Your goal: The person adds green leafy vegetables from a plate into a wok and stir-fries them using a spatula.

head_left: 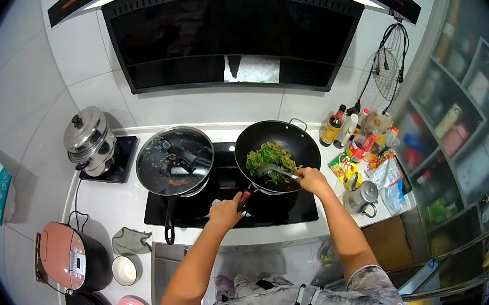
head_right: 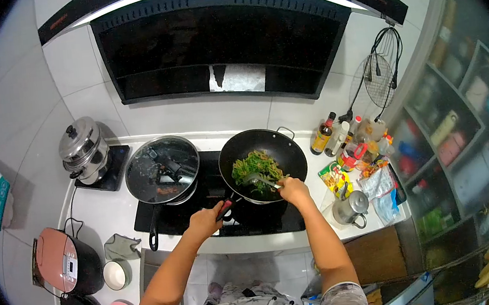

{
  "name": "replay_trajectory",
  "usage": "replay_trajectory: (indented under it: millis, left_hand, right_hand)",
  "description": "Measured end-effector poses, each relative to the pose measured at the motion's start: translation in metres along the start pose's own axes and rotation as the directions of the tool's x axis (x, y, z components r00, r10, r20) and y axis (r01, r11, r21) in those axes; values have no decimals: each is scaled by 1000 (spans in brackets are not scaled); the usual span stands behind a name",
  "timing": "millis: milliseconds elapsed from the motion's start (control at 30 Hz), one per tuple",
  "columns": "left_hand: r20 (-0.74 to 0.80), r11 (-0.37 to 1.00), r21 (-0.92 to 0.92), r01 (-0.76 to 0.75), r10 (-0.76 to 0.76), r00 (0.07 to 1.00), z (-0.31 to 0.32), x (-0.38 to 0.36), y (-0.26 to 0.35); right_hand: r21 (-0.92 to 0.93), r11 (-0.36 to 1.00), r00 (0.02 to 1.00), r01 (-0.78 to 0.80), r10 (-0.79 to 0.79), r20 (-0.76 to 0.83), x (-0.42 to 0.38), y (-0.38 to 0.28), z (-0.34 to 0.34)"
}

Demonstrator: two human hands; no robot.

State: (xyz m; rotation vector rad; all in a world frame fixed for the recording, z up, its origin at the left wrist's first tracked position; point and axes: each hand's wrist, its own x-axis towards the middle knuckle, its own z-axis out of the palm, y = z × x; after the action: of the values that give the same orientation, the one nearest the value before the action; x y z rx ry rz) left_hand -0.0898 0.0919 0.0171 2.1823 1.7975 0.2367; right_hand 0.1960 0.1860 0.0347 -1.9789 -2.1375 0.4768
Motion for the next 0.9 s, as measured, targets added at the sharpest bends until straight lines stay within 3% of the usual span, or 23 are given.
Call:
replay_trajectory:
  millis: [167,233,267,367,500,567,667,767,800,900]
  left_hand:
    - [64,999,21,29,-31,998,-7,-1,4]
    - [59,1000,10,20,-20,998,-3,0,3]
    - [67,999,20,28,-29,997,-5,0,4]
    - [54,999,28,36,-38,998,-6,-2,2]
    - [53,999,9,50,-50,997,-5,-1,4]
    - [29,1000,4,26,-26,999,-4,-2,3]
    - [16,1000,-2,30,-30,999,0,1,1]
    - [5,1000,-8,20,-20,1000,6,2,0]
    - [-4,1000,-9,14,-14,1000,6,2,-1]
    - [1,1000,14,26,-26,1000,2,0,1]
  right_hand:
    - [70,997,987,-43,53,-153,12,-12,-10]
    - [41,997,969,66,-54,-239,20,-17,1]
    - [23,991,963,133,-124,-238,24,-15,11]
    - [-46,996,980,78,-85,-181,27,0,27]
    - [-54,999,990,9,-17,-140,1,8,-24]
    - [12,996,978,94,-90,-189,-3,34,-38]
    - [-136,991,994,-11,-4,-112,-27,34,-71]
    - [-280,960,999,-13,-1,-50,-24,36,-46]
    - [-235,971,992,49,-75,-99,-17,41,-25]
    - [-139,989,974,43,-72,-214,-20,27,-22]
